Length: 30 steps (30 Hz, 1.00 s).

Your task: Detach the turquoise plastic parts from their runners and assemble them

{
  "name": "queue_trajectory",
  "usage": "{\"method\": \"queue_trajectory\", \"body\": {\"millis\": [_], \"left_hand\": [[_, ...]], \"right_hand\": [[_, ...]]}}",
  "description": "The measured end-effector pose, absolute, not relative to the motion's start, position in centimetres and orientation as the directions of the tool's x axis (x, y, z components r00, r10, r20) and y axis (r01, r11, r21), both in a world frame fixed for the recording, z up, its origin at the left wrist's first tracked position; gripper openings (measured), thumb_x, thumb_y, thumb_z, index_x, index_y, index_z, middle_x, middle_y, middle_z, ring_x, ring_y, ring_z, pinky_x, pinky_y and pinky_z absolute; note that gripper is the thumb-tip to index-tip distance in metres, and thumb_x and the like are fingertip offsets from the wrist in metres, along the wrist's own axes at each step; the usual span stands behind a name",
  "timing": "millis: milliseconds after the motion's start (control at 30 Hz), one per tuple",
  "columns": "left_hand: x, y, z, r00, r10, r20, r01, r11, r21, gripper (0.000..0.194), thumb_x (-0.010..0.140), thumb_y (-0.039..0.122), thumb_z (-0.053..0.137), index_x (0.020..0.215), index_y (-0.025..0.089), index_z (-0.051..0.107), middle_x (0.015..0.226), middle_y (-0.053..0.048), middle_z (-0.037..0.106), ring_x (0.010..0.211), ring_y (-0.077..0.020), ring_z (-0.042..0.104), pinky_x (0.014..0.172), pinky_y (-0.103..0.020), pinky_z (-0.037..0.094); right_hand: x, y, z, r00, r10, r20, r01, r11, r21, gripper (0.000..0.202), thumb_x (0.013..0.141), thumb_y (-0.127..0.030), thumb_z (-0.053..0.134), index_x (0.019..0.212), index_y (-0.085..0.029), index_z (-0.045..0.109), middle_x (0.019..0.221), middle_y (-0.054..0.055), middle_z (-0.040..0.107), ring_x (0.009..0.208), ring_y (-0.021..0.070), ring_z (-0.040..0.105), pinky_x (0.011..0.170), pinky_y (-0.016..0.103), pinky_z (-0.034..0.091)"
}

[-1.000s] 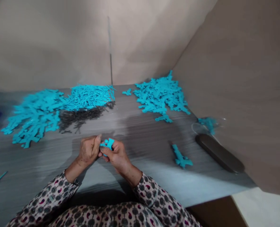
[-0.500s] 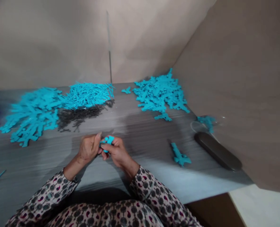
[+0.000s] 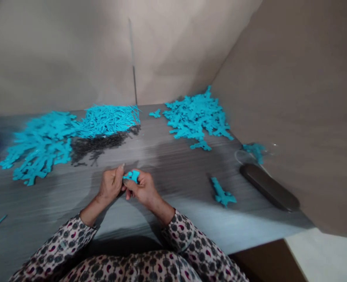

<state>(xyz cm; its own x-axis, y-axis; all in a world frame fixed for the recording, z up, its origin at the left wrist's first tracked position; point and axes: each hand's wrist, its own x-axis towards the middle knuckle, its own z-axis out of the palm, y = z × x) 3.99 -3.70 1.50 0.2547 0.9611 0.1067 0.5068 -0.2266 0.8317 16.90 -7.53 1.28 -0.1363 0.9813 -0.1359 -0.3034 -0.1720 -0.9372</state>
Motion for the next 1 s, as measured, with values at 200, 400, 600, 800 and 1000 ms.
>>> {"method": "queue_trajectory", "body": {"millis": [200,400,600,800,1000], "left_hand": [[2.8,-3.2,1.9,0.314,0.712,0.628,0.515,-0.683,0.518,0.039,0.095,0.023,0.039,0.058,0.019,0.05,0.05,0.002,0.046,0.045,-0.0102,0.041,0.049,-0.024,0.031],[2.5,-3.0,1.8,0.359,0.587,0.726,0.499,-0.778,0.382,0.035,0.096,0.017,0.038,0.062,0.019,0.048,0.054,0.002,0.045,0.049,-0.0115,0.041,0.051,-0.025,0.029],[3.3,-3.7,2.3,0.311,0.768,0.56,0.451,-0.638,0.624,0.042,0.096,0.025,0.037,0.055,0.019,0.042,0.05,0.003,0.039,0.046,-0.0098,0.035,0.049,-0.025,0.028],[4.3,-3.9,1.1,0.195,0.976,0.095,0.351,-0.16,0.922,0.059,0.092,0.057,0.037,0.046,0.021,0.032,0.044,0.005,0.027,0.042,-0.0083,0.027,0.044,-0.025,0.023],[3.8,-3.7,1.6,0.193,0.977,0.096,0.32,-0.155,0.934,0.056,0.092,0.058,0.037,0.052,0.019,0.04,0.05,0.004,0.032,0.05,-0.0096,0.033,0.049,-0.024,0.028]], "right_hand": [[17.2,-7.7,0.8,-0.161,0.986,-0.054,-0.312,-0.102,-0.944,0.036,0.075,-0.049,0.074,0.08,-0.018,0.056,0.057,-0.004,0.059,0.045,0.0097,0.054,0.046,0.021,0.042],[17.0,-8.3,1.0,-0.097,0.98,0.174,-0.046,0.17,-0.984,0.034,0.09,-0.045,0.058,0.069,-0.018,0.058,0.056,-0.002,0.054,0.052,0.0099,0.051,0.053,0.022,0.042],[17.5,-8.7,2.1,-0.094,0.939,0.331,0.181,0.343,-0.922,0.033,0.094,-0.031,0.052,0.064,-0.017,0.054,0.056,-0.002,0.049,0.053,0.0092,0.045,0.052,0.022,0.037],[17.4,-8.6,1.9,-0.095,0.899,0.427,0.302,0.435,-0.848,0.024,0.092,-0.023,0.052,0.07,-0.017,0.06,0.061,0.0,0.056,0.057,0.0108,0.049,0.057,0.023,0.04],[17.5,-7.8,1.1,-0.059,0.988,0.144,-0.016,0.143,-0.99,0.035,0.089,-0.045,0.058,0.069,-0.016,0.061,0.053,-0.003,0.051,0.048,0.0086,0.043,0.048,0.021,0.038]]}}
